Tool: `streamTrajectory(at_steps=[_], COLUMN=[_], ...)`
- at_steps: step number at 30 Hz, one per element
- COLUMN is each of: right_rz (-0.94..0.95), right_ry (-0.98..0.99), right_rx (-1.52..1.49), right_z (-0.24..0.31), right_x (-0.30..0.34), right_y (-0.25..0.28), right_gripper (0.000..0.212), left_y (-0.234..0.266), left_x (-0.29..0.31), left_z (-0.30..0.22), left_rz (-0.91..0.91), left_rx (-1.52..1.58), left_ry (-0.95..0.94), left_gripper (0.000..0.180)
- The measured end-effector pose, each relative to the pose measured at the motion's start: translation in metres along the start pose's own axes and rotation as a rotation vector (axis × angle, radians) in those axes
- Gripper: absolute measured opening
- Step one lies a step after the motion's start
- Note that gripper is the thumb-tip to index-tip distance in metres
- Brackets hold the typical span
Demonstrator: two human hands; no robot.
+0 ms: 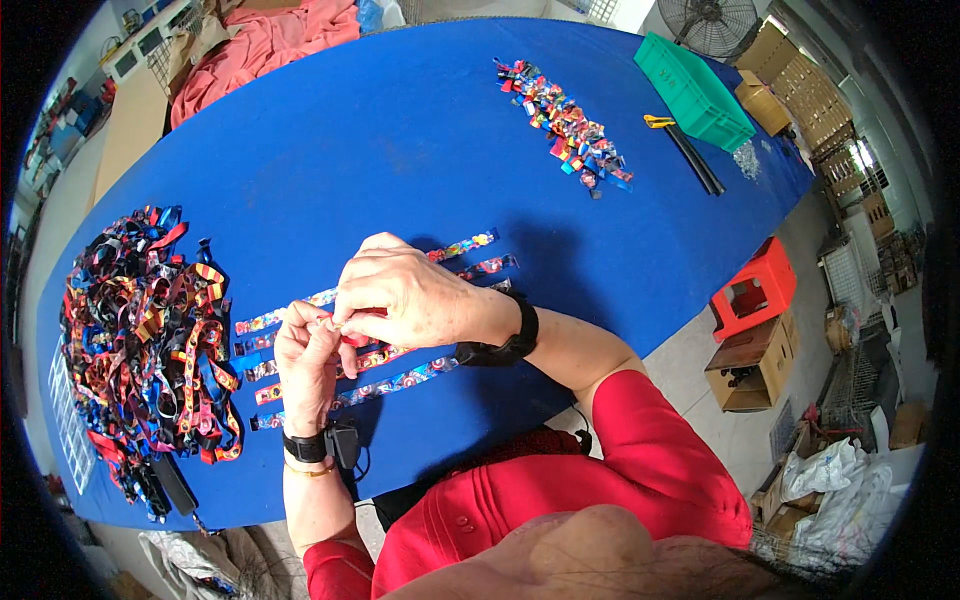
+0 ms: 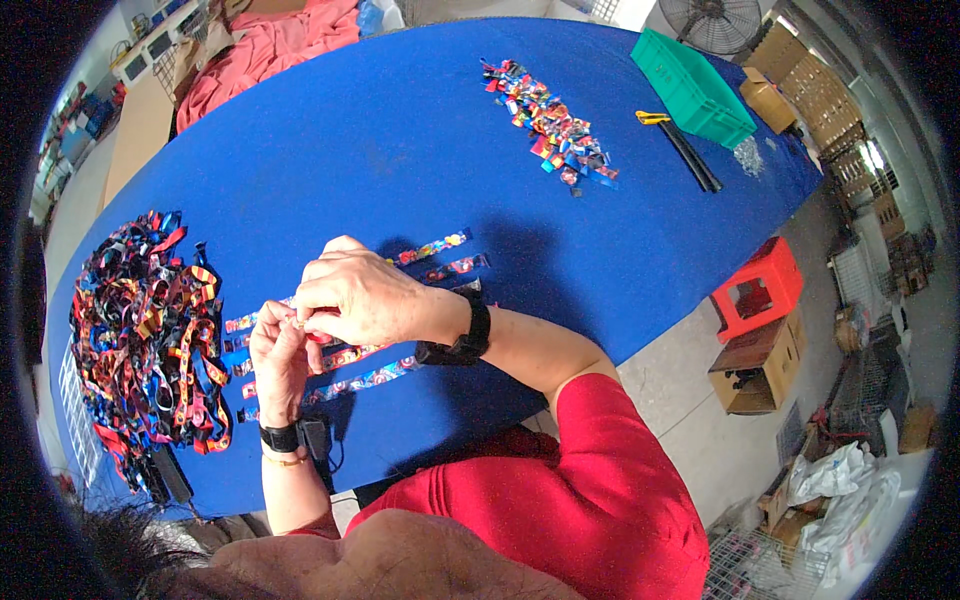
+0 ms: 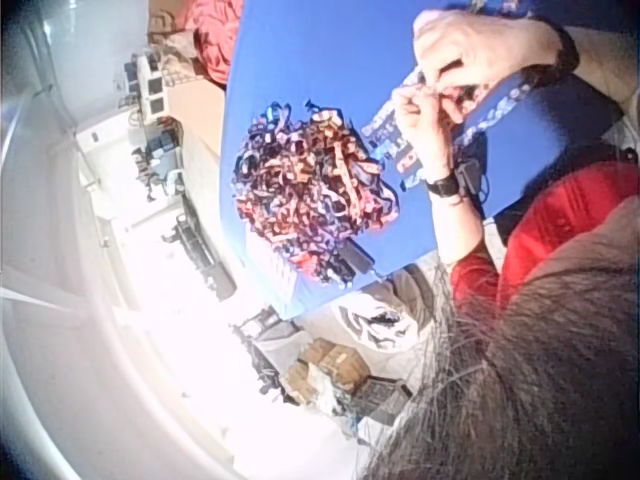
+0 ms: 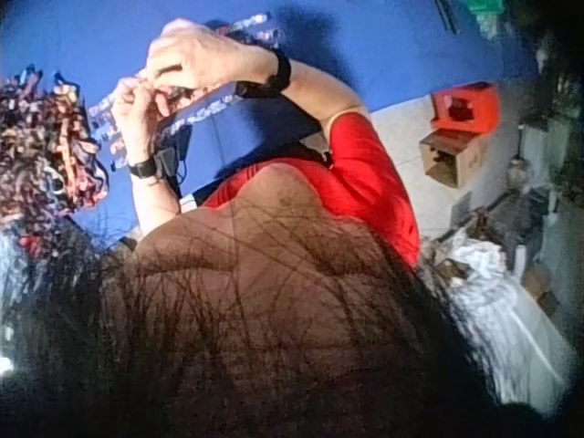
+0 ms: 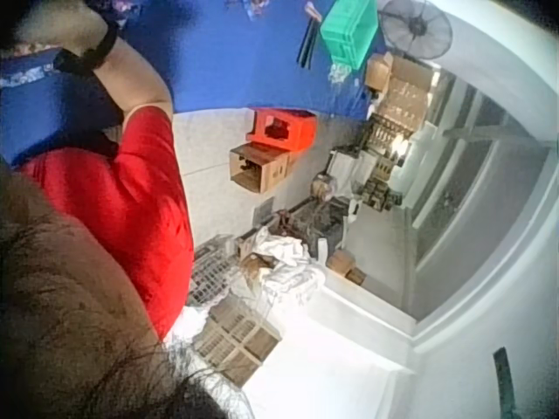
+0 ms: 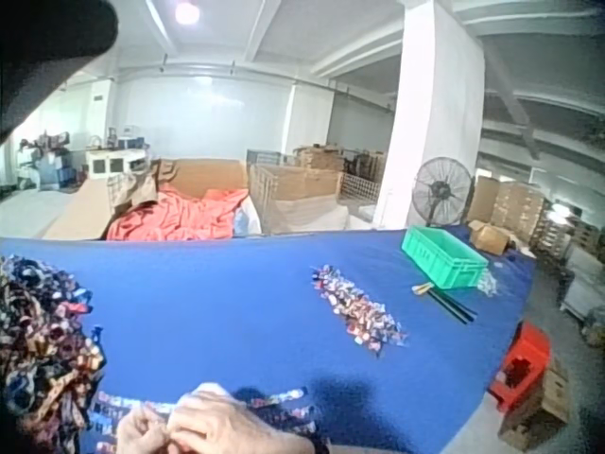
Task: Sorting a pile of printed lanyards and attaching metal or plastic clips to them on a workbench.
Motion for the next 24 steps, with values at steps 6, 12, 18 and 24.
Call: streamTrajectory(at_steps=[6, 12, 18, 24], right_rz=[0.051, 0.085, 0.138, 0.152], right_ry=[0.039, 0.030, -0.042, -0.099], right_rx=[0.007, 0.025, -0.019, -0.062], right_z=[0.0022, 0.0003, -0.0032, -0.0020], right_x=[0.0004, 0.0030, 0.0042, 0.0033], right_y=[0.0062, 0.0059, 0.0074, 0.0066], right_gripper=[0.004, 0.005, 0.006, 0.030], left_y=[0.0066, 0.0084, 0.0091, 0.0074], left_x=[-0.0029, -0.0046, -0.0037, -0.0010], left_z=[0.0028, 0.0060, 0.0084, 0.0057], left_rz=[0.043, 0.033, 0.043, 0.034], left_rx=[0.124, 0.114, 0.043, -0.039], left_ry=[0.012, -0.002, -0.005, 0.003], left_gripper=[0.006, 0.010, 0.016, 0.022])
Point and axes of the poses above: each hand's wrist, its own x-axis away from the middle knuckle, its own y-axis out of the back of the hand, z = x × y, the point moved 4 cm from there along -x, towards the middle knuckle, and after that the axes turned 4 degrees about -x, right-handed, at the moved point
